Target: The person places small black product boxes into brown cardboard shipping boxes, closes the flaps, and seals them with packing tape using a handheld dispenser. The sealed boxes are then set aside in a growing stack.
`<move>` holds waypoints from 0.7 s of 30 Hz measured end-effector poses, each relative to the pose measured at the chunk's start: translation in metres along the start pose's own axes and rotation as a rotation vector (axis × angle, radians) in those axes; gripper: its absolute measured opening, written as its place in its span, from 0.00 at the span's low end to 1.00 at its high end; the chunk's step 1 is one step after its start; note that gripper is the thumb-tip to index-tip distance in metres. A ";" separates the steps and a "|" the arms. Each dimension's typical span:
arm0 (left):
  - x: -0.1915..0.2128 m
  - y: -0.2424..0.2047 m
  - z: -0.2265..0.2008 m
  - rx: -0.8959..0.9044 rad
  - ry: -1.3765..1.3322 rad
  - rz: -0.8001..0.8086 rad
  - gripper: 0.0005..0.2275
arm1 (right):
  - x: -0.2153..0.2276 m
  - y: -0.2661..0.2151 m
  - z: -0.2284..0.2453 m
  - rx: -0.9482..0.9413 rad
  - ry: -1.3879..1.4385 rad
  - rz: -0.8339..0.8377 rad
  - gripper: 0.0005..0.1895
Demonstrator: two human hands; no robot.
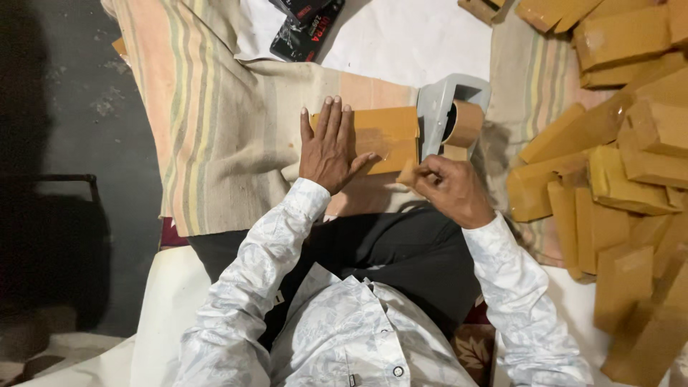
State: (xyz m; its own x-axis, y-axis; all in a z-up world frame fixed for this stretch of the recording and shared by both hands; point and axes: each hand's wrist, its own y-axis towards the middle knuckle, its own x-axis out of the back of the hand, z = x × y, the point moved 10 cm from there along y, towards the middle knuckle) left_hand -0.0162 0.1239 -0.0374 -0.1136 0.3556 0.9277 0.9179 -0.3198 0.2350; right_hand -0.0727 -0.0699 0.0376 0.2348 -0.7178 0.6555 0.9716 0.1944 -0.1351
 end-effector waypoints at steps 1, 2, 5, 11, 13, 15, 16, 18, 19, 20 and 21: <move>0.000 0.001 0.001 0.005 -0.014 0.004 0.46 | 0.004 0.004 0.015 0.081 -0.065 -0.026 0.06; 0.000 0.000 0.002 0.009 -0.025 0.011 0.45 | 0.006 0.005 0.021 0.083 -0.058 -0.046 0.06; -0.002 0.001 0.005 0.026 -0.049 0.031 0.45 | 0.009 0.004 0.033 0.118 -0.071 -0.127 0.08; -0.007 0.000 0.006 0.038 -0.102 0.033 0.41 | 0.003 0.014 0.022 0.094 -0.146 -0.154 0.16; -0.004 -0.003 0.008 0.029 -0.087 -0.037 0.33 | -0.006 0.033 0.022 0.123 -0.157 -0.071 0.18; -0.002 -0.008 0.014 0.044 -0.187 -0.097 0.28 | -0.023 0.062 0.019 0.106 -0.382 0.002 0.26; -0.002 -0.012 0.019 0.064 -0.296 -0.125 0.28 | -0.031 0.076 0.016 0.098 -0.495 0.036 0.30; 0.000 -0.018 0.029 0.118 -0.472 -0.197 0.28 | -0.045 0.100 0.017 0.112 -0.570 0.091 0.32; 0.001 -0.020 0.033 0.152 -0.539 -0.240 0.28 | -0.052 0.111 0.018 0.121 -0.608 0.119 0.33; 0.003 -0.022 0.038 0.187 -0.606 -0.285 0.27 | -0.060 0.120 0.013 0.080 -0.662 0.180 0.34; 0.005 -0.023 0.038 0.186 -0.644 -0.315 0.27 | -0.067 0.128 0.009 0.039 -0.716 0.239 0.35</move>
State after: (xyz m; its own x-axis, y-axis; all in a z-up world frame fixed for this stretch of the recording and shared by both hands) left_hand -0.0231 0.1661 -0.0494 -0.1892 0.8693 0.4566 0.9343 0.0163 0.3561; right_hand 0.0356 0.0093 -0.0172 0.3493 -0.0455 0.9359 0.8917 0.3231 -0.3171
